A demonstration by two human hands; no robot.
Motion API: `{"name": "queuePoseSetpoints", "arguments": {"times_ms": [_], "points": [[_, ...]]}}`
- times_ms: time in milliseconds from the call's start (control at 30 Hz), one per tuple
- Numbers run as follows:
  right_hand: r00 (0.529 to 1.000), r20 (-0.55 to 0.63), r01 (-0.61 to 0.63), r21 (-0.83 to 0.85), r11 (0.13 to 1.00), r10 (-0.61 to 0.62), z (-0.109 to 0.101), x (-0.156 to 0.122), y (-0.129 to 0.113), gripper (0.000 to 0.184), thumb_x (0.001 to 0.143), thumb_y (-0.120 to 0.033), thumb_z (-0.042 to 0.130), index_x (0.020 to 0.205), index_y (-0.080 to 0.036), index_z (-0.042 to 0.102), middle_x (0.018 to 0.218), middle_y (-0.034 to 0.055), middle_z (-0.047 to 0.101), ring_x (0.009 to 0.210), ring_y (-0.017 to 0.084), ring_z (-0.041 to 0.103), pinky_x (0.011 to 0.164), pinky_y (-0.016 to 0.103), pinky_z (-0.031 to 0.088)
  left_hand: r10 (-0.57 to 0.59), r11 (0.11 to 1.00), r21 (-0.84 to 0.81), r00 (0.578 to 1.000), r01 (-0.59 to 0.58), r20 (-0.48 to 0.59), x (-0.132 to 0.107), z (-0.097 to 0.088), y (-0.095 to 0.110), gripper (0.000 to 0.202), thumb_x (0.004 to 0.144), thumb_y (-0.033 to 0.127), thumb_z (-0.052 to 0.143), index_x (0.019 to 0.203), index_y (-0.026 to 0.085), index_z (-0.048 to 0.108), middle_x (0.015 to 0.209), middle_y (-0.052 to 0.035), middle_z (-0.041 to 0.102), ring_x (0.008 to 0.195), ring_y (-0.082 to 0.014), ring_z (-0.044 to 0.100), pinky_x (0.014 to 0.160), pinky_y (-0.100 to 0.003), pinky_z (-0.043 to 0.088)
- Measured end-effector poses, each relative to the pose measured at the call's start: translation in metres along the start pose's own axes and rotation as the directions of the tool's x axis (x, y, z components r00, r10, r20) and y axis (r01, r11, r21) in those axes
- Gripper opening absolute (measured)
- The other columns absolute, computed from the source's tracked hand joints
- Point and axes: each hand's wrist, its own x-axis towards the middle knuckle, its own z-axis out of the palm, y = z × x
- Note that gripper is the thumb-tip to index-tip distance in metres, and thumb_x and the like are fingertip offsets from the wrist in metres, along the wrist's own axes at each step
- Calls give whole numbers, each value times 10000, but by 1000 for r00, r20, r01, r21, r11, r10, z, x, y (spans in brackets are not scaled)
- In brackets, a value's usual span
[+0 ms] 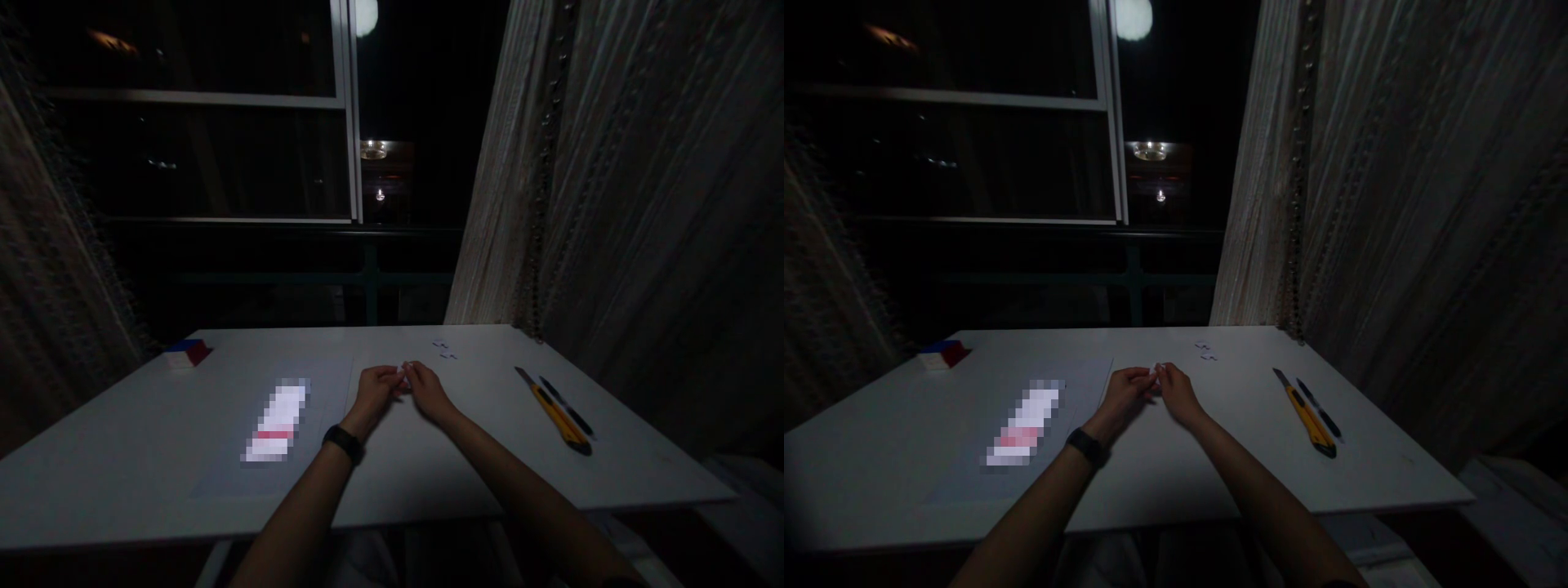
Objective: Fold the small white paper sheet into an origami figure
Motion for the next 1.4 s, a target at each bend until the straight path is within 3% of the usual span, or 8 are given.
{"name": "queuePoseSetpoints", "arguments": {"times_ms": [167,467,667,1033,1400], "points": [[1000,-3,30,-49,998,-31,-2,-3,-5,341,863,-452,346,872,-210,587,815,45,622,795,187,559,742,304,401,-27,1000,-11,1000,27,11,-1,-1,2,333,526,303,787,732,84,643,648,-87,652,582,-149,619,439,-176,386],[1000,4,6,56,998,-6,-5,0,-3,368,841,-467,387,946,-207,625,896,54,648,881,203,563,816,338,408,-63,997,-30,997,64,34,-1,-2,0,345,533,311,783,750,80,646,634,-90,652,554,-132,603,460,-186,389],[1000,15,-1,135,991,-1,-6,2,1,406,818,-510,414,940,-197,642,872,54,657,861,205,578,809,332,417,-57,998,-31,998,58,36,-2,-3,0,336,541,302,782,760,86,648,633,-84,657,570,-138,613,490,-197,418],[1000,18,-7,88,996,6,-9,3,-1,408,822,-486,413,967,-187,650,929,73,667,890,220,587,846,374,411,-36,999,-20,999,36,28,-4,-1,4,360,515,304,796,755,80,648,649,-101,662,591,-156,622,498,-209,424],[998,29,-65,253,965,60,-9,8,11,475,738,-551,515,949,-158,679,888,82,693,840,234,614,809,388,445,-31,999,-14,998,32,63,-5,-1,4,370,511,324,792,736,69,645,622,-92,656,556,-146,610,495,-212,422]]}}
